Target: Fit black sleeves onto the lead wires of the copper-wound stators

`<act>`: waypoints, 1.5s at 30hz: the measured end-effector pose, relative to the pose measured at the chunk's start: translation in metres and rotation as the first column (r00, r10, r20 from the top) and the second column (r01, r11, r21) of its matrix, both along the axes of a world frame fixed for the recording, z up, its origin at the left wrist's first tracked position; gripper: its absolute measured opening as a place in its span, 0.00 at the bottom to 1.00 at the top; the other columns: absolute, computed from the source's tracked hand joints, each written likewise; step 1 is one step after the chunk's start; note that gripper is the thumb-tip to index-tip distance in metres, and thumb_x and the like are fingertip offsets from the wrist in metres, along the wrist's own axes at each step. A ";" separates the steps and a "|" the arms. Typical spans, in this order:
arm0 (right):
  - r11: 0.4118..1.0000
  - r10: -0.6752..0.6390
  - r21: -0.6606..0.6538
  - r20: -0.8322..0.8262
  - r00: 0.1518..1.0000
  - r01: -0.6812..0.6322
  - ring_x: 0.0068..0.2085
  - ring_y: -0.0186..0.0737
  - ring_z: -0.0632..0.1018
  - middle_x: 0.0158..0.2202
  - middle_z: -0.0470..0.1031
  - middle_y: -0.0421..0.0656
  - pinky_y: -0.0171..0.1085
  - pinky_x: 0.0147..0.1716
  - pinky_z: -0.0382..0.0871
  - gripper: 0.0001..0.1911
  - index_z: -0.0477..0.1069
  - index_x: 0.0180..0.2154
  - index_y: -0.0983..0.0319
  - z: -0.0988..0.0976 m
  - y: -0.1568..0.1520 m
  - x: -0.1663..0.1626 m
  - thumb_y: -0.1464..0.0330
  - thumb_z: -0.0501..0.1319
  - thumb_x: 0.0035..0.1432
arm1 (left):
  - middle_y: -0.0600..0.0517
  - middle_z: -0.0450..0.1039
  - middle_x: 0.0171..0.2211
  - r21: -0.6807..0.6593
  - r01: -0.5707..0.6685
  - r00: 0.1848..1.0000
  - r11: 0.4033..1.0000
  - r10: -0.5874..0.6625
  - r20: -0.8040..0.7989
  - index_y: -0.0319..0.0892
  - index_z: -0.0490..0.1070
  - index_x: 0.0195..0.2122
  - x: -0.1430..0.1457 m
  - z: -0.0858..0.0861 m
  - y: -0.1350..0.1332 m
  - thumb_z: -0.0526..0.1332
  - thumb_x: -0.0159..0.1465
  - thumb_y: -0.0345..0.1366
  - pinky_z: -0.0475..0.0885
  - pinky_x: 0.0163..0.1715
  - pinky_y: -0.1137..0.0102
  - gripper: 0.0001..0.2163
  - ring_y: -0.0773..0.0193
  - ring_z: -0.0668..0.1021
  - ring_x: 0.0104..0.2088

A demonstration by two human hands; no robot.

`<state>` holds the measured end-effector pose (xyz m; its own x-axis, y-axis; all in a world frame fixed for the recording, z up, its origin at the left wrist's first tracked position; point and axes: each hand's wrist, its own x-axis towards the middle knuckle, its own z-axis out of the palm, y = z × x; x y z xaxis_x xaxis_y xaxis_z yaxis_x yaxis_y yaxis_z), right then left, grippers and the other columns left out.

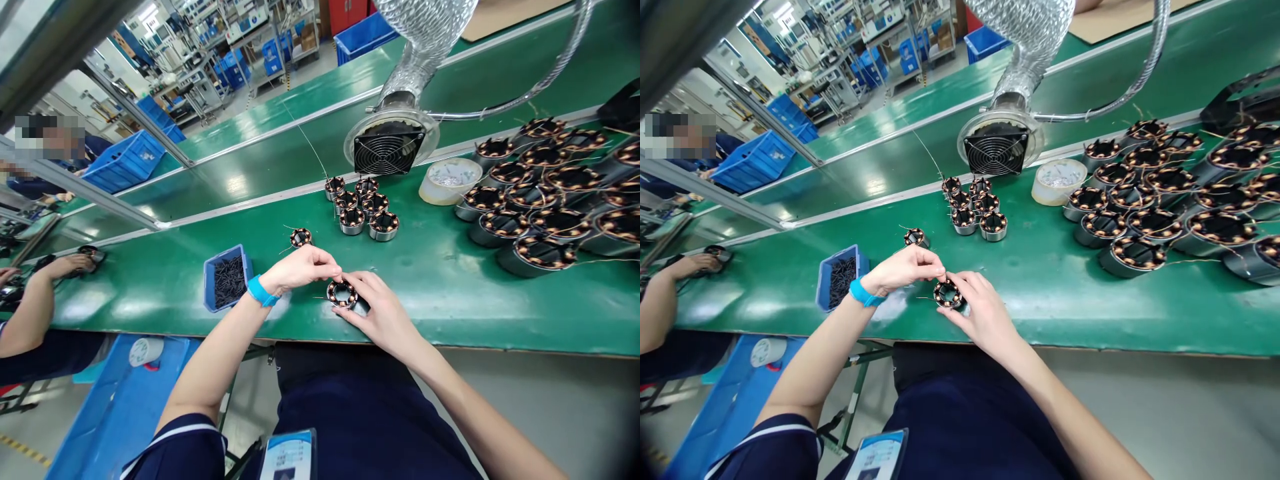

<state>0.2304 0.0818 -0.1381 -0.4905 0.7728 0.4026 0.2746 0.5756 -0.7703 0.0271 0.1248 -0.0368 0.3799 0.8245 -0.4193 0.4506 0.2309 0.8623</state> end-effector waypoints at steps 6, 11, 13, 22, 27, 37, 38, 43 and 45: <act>1.000 -0.003 0.000 0.003 1.000 0.003 0.53 0.52 0.73 0.52 0.72 0.49 0.51 0.51 0.72 0.28 0.62 0.64 0.56 0.000 -0.001 0.001 0.62 0.66 0.66 | 0.50 0.76 0.32 0.206 -0.064 0.990 0.976 0.089 -0.113 0.37 0.80 0.33 -0.009 0.001 -0.015 0.65 0.64 0.47 0.66 0.36 0.71 0.16 0.66 0.73 0.33; 1.000 -0.008 0.002 0.003 1.000 0.008 0.54 0.52 0.73 0.53 0.71 0.49 0.51 0.52 0.72 0.29 0.61 0.65 0.55 -0.003 -0.001 0.001 0.62 0.65 0.67 | 0.55 0.69 0.26 0.204 0.000 0.979 0.979 0.041 -0.198 0.38 0.74 0.31 -0.023 0.007 -0.030 0.62 0.67 0.48 0.61 0.29 0.72 0.17 0.69 0.68 0.28; 1.000 -0.006 -0.005 0.004 1.000 0.006 0.54 0.52 0.73 0.53 0.71 0.49 0.51 0.52 0.72 0.29 0.61 0.65 0.54 -0.003 -0.001 0.000 0.63 0.65 0.67 | 0.54 0.70 0.27 0.213 0.025 0.975 0.977 0.024 -0.223 0.39 0.74 0.31 -0.024 0.006 -0.033 0.60 0.68 0.46 0.62 0.29 0.72 0.15 0.68 0.68 0.28; 1.000 -0.013 -0.006 0.003 1.000 0.013 0.53 0.52 0.73 0.53 0.71 0.49 0.52 0.52 0.73 0.28 0.62 0.65 0.55 -0.004 -0.001 0.000 0.60 0.64 0.67 | 0.54 0.68 0.28 0.508 0.184 0.865 0.842 0.106 -0.490 0.40 0.70 0.29 -0.003 0.007 -0.041 0.57 0.68 0.31 0.61 0.30 0.71 0.10 0.68 0.67 0.27; 1.000 -0.015 -0.010 0.002 1.000 0.015 0.53 0.52 0.73 0.53 0.71 0.49 0.52 0.52 0.73 0.28 0.62 0.65 0.55 -0.003 -0.001 -0.001 0.61 0.64 0.67 | 0.53 0.68 0.29 0.493 0.249 0.848 0.834 0.058 -0.526 0.40 0.71 0.30 -0.001 0.008 -0.041 0.58 0.68 0.32 0.61 0.31 0.71 0.09 0.67 0.68 0.28; 0.999 -0.002 -0.035 0.013 1.000 0.003 0.54 0.53 0.73 0.53 0.72 0.50 0.53 0.53 0.72 0.28 0.62 0.66 0.55 0.000 -0.001 0.001 0.60 0.63 0.68 | 0.51 0.74 0.30 0.287 0.120 0.972 0.950 -0.054 -0.228 0.38 0.76 0.30 -0.021 0.003 -0.032 0.61 0.68 0.42 0.64 0.32 0.72 0.14 0.67 0.71 0.30; 0.999 0.003 -0.035 0.019 1.000 -0.002 0.54 0.53 0.73 0.53 0.72 0.49 0.53 0.53 0.72 0.28 0.62 0.66 0.54 0.000 -0.001 0.001 0.60 0.63 0.68 | 0.51 0.74 0.29 0.210 0.083 0.985 0.974 -0.049 -0.165 0.38 0.77 0.30 -0.022 0.000 -0.032 0.63 0.67 0.44 0.64 0.31 0.72 0.15 0.67 0.71 0.29; 0.999 0.026 -0.035 0.027 0.999 -0.026 0.54 0.53 0.73 0.53 0.72 0.49 0.53 0.52 0.72 0.28 0.62 0.66 0.54 -0.001 0.001 0.001 0.60 0.64 0.68 | 0.55 0.69 0.20 -0.120 -0.100 0.994 0.988 0.104 0.034 0.35 0.80 0.31 -0.016 -0.016 -0.034 0.70 0.58 0.51 0.52 0.18 0.74 0.20 0.75 0.61 0.18; 0.999 0.025 -0.036 0.023 0.999 -0.025 0.54 0.52 0.73 0.53 0.71 0.49 0.52 0.52 0.72 0.28 0.61 0.66 0.54 -0.001 0.001 0.002 0.60 0.64 0.68 | 0.56 0.67 0.19 -0.173 -0.164 0.981 0.971 0.179 0.076 0.35 0.80 0.31 -0.012 -0.021 -0.036 0.72 0.56 0.53 0.49 0.17 0.74 0.21 0.76 0.59 0.17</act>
<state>0.2319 0.0826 -0.1390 -0.5188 0.7740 0.3630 0.2786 0.5545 -0.7842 0.0150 0.0892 -0.0577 0.2813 0.8029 -0.5256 0.3141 0.4405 0.8410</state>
